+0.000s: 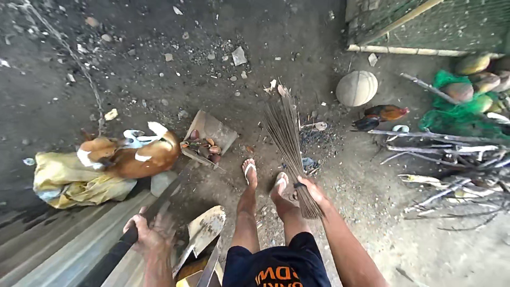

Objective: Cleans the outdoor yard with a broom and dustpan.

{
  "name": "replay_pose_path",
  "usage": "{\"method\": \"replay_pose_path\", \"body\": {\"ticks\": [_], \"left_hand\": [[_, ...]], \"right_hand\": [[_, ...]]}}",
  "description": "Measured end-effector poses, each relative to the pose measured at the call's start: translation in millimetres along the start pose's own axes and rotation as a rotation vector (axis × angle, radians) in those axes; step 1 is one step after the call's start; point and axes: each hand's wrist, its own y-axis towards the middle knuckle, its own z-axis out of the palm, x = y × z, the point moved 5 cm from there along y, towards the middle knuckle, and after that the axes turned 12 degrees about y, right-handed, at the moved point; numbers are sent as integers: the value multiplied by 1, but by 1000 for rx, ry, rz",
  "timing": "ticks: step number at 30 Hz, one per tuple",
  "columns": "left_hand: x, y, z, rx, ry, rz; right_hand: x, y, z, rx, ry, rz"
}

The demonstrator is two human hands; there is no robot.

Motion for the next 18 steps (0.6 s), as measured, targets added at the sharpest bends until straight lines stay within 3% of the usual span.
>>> {"method": "replay_pose_path", "body": {"ticks": [5,7,9,11,14,16,18], "left_hand": [[-2,0,11,3,63,37],[-2,-3,17,4,78,36],[-3,-1,16,11,89,47],[-2,-4,15,18,101,51],[-3,-6,15,19,100,53],[-5,-9,18,22,110,60],[-3,-9,21,17,121,67]], "right_hand": [[71,115,76,155,112,-41],[77,155,78,155,187,-27],[47,171,52,114,324,-26],[1,154,1,70,370,-37],[-35,76,-56,-60,235,-41],[-35,23,-67,-150,183,-30],[-21,-2,-52,-106,232,-41]]}}
